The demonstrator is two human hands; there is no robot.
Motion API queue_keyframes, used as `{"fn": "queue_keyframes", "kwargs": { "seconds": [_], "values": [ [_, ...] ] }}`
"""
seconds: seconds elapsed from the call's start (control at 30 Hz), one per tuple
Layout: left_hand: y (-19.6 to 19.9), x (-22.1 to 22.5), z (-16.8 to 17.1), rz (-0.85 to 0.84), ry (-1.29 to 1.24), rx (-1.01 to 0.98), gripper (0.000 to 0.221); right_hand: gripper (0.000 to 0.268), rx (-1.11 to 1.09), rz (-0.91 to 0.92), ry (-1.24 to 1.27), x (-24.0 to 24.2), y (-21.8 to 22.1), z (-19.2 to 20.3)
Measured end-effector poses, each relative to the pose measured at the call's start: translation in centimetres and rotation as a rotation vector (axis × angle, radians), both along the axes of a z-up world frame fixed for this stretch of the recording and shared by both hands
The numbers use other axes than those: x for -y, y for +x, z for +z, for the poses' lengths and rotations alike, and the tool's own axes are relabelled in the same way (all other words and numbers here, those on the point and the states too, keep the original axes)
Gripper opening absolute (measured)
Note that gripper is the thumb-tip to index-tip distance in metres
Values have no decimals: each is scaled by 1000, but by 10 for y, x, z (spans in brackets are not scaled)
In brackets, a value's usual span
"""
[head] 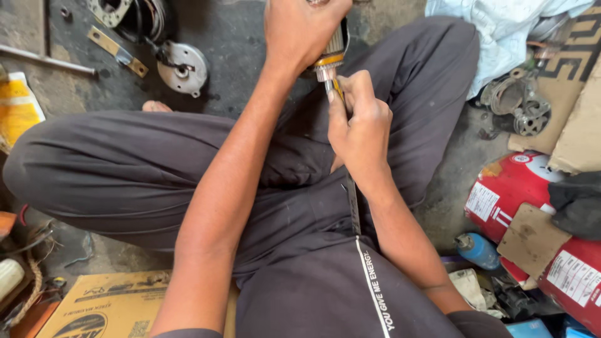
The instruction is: The person sits on the floor and uses a metal file to smooth the surface of a cylindrical mechanical component held in the left hand. The person repeatedly files the same section of the component while rotating it slightly.
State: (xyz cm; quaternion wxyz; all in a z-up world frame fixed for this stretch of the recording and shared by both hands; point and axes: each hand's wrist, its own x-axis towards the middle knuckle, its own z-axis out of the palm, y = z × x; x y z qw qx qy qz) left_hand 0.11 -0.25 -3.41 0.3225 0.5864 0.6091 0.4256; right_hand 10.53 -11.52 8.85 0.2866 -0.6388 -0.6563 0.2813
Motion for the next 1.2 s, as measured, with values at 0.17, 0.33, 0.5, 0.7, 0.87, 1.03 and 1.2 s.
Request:
{"fn": "queue_keyframes", "kwargs": {
  "seconds": [0.17, 0.33, 0.5, 0.7, 0.87, 1.03, 1.2],
  "values": [
    [5, 7, 5, 58, -109, 71, 44, 13, -68, 1, 9, 4, 5, -8],
    [-1, 0, 26, 100, -168, 113, 36, 14, -15, 31, 49, -3, 3, 1],
    [1, 8, 28, 97, -165, 113, 35, 12, -1, -20, -107, 2, 7, -3],
    [-2, -2, 37, 80, -199, 190, 61, 13, -18, -22, -69, -8, 7, 2],
    [-3, 2, 33, 78, -149, 155, 59, 14, -2, 6, 41, 3, 5, 3],
    [2, 3, 28, 86, -97, 135, 60, 13, -20, -65, -77, 2, 6, -3],
    [-4, -2, 40, 81, -150, 182, 63, 14, -24, -38, -5, -2, 1, 4]
  ]
}}
